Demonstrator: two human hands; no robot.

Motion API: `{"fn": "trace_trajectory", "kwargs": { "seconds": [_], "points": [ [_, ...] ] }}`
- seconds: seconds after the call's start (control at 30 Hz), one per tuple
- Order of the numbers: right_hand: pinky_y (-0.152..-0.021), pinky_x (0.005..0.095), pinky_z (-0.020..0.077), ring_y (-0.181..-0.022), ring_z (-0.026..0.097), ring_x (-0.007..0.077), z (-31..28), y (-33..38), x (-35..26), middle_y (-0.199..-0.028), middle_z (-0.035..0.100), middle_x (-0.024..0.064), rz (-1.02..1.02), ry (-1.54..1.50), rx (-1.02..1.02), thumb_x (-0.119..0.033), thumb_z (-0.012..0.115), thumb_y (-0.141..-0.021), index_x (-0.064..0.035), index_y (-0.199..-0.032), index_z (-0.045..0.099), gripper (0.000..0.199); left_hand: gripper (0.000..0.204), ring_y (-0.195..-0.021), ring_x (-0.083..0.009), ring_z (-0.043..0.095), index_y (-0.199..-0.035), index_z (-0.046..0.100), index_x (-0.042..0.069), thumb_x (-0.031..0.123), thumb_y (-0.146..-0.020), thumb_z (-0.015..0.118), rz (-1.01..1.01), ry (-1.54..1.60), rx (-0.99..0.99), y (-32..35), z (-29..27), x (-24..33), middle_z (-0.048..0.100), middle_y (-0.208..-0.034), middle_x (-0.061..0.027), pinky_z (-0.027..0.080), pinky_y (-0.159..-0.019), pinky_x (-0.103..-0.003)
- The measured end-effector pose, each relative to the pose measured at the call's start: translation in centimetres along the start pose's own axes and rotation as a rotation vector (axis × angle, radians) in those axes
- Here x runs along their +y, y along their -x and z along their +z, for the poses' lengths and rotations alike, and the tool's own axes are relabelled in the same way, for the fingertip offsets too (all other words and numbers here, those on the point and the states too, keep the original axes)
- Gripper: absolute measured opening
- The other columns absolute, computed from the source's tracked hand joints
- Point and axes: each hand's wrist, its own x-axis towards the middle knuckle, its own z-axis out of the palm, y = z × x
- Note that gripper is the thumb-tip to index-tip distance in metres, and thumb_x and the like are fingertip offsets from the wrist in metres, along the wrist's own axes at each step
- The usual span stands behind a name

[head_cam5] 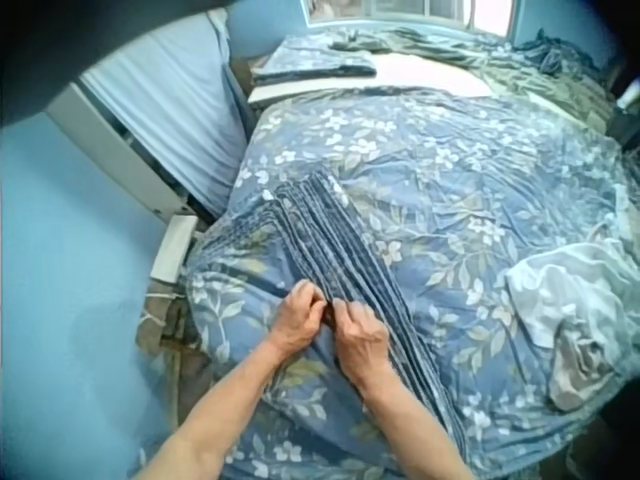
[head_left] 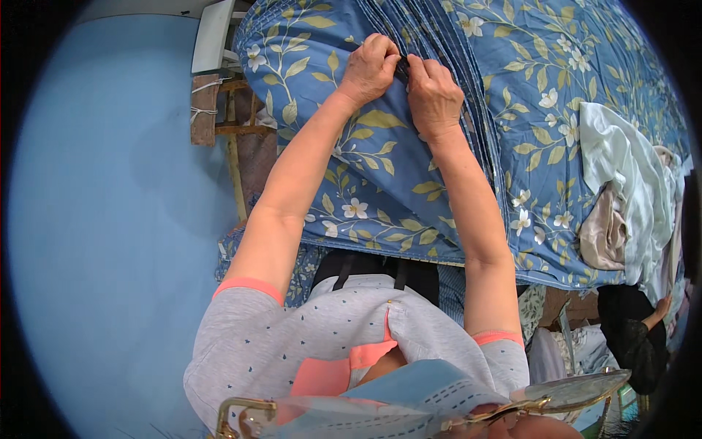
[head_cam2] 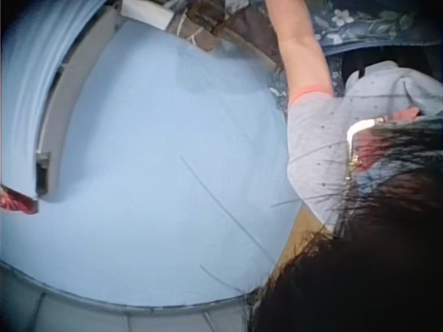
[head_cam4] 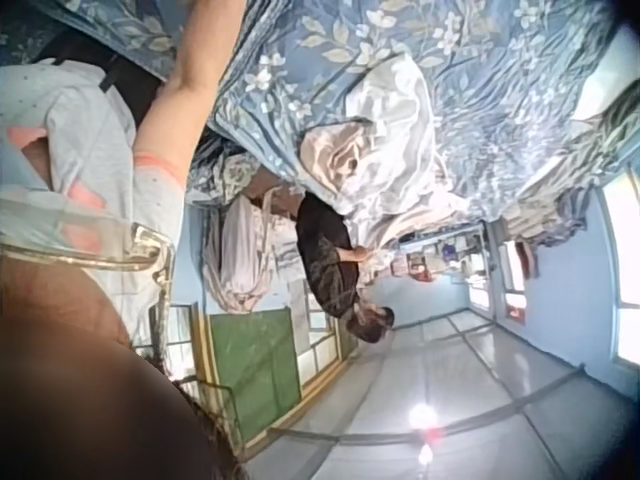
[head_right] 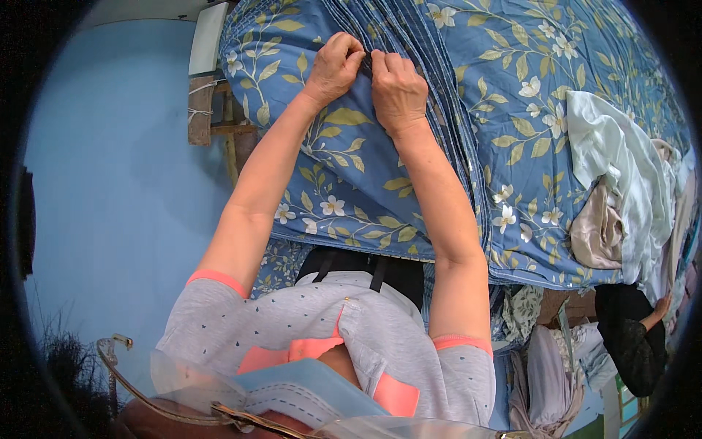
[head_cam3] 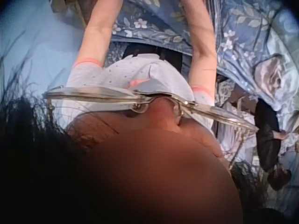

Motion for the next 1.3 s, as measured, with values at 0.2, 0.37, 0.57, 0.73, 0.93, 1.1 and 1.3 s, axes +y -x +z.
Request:
{"fn": "trace_trajectory", "kwargs": {
  "seconds": [0.2, 0.37, 0.57, 0.73, 0.93, 1.1, 1.3],
  "points": [
    [-0.065, 0.0325, 0.0553, -0.080, 0.067, 0.0209, 0.1, 0.0, 0.0, -0.088, 0.064, 0.0006, -0.014, 0.027, -0.006, -0.015, 0.069, -0.090, -0.0172, -0.109, 0.070, 0.019, 0.010, -0.086, -0.0366, 0.065, -0.089, 0.059, 0.007, 0.012, -0.089, 0.067, -0.008, 0.009, 0.024, 0.1, 0.1, 0.0, 0.062, -0.091, -0.0114, 0.054, -0.074, -0.047],
    [-0.064, 0.0336, 0.0557, -0.080, 0.067, 0.0210, 0.2, 0.1, 0.1, -0.089, 0.064, 0.0001, 0.009, 0.020, 0.003, -0.018, 0.069, -0.092, -0.0180, -0.109, 0.069, 0.018, 0.010, -0.086, -0.0363, 0.064, -0.089, 0.059, 0.007, 0.012, -0.088, 0.067, 0.037, 0.029, 0.054, 0.0, 0.1, -0.1, 0.062, -0.090, -0.0114, 0.054, -0.074, -0.047],
    [-0.063, 0.0335, 0.0556, -0.080, 0.068, 0.0212, 0.4, 0.2, 0.3, -0.088, 0.064, 0.0000, 0.002, 0.000, 0.024, -0.019, 0.069, -0.092, -0.0183, -0.109, 0.069, 0.017, 0.009, -0.086, -0.0363, 0.064, -0.088, 0.059, 0.007, 0.012, -0.088, 0.067, 0.025, 0.008, 0.041, 0.0, 0.1, -0.1, 0.062, -0.089, -0.0113, 0.054, -0.074, -0.047],
    [-0.063, 0.0328, 0.0555, -0.079, 0.068, 0.0206, 0.3, 0.0, 0.3, -0.087, 0.064, -0.0001, -0.028, 0.038, 0.006, -0.017, 0.068, -0.092, -0.0183, -0.108, 0.069, 0.017, 0.007, -0.081, -0.0346, 0.064, -0.089, 0.060, 0.002, 0.005, -0.088, 0.067, 0.020, 0.014, 0.038, 0.1, 0.1, 0.0, 0.063, -0.087, -0.0138, 0.053, -0.073, -0.042],
    [-0.063, 0.0334, 0.0553, -0.079, 0.067, 0.0206, 0.4, 0.0, 0.2, -0.085, 0.063, 0.0001, -0.030, 0.046, 0.001, -0.015, 0.068, -0.090, -0.0179, -0.106, 0.069, 0.017, 0.007, -0.080, -0.0343, 0.064, -0.088, 0.060, 0.002, 0.004, -0.088, 0.066, 0.024, 0.014, 0.047, 0.2, 0.3, 0.1, 0.062, -0.086, -0.0136, 0.053, -0.073, -0.042],
    [-0.064, 0.0338, 0.0557, -0.078, 0.067, 0.0218, 0.3, 0.0, 0.4, -0.084, 0.063, 0.0010, 0.006, 0.041, -0.031, -0.015, 0.068, -0.090, -0.0171, -0.106, 0.070, 0.016, 0.008, -0.080, -0.0348, 0.063, -0.088, 0.059, 0.002, 0.004, -0.087, 0.066, 0.012, 0.013, 0.057, 0.1, 0.4, -0.1, 0.062, -0.086, -0.0138, 0.052, -0.072, -0.042],
    [-0.066, 0.0371, 0.0563, -0.080, 0.069, 0.0270, -1.3, 0.6, 0.5, -0.092, 0.068, 0.0060, 0.101, -0.187, 0.028, -0.016, 0.071, -0.092, -0.0128, -0.112, 0.071, 0.021, 0.005, -0.075, -0.0294, 0.065, -0.089, 0.059, 0.005, 0.007, -0.091, 0.064, -0.125, 0.243, 0.060, 0.5, -0.4, -0.8, 0.063, -0.083, -0.0118, 0.054, -0.069, -0.040]
  ]
}}
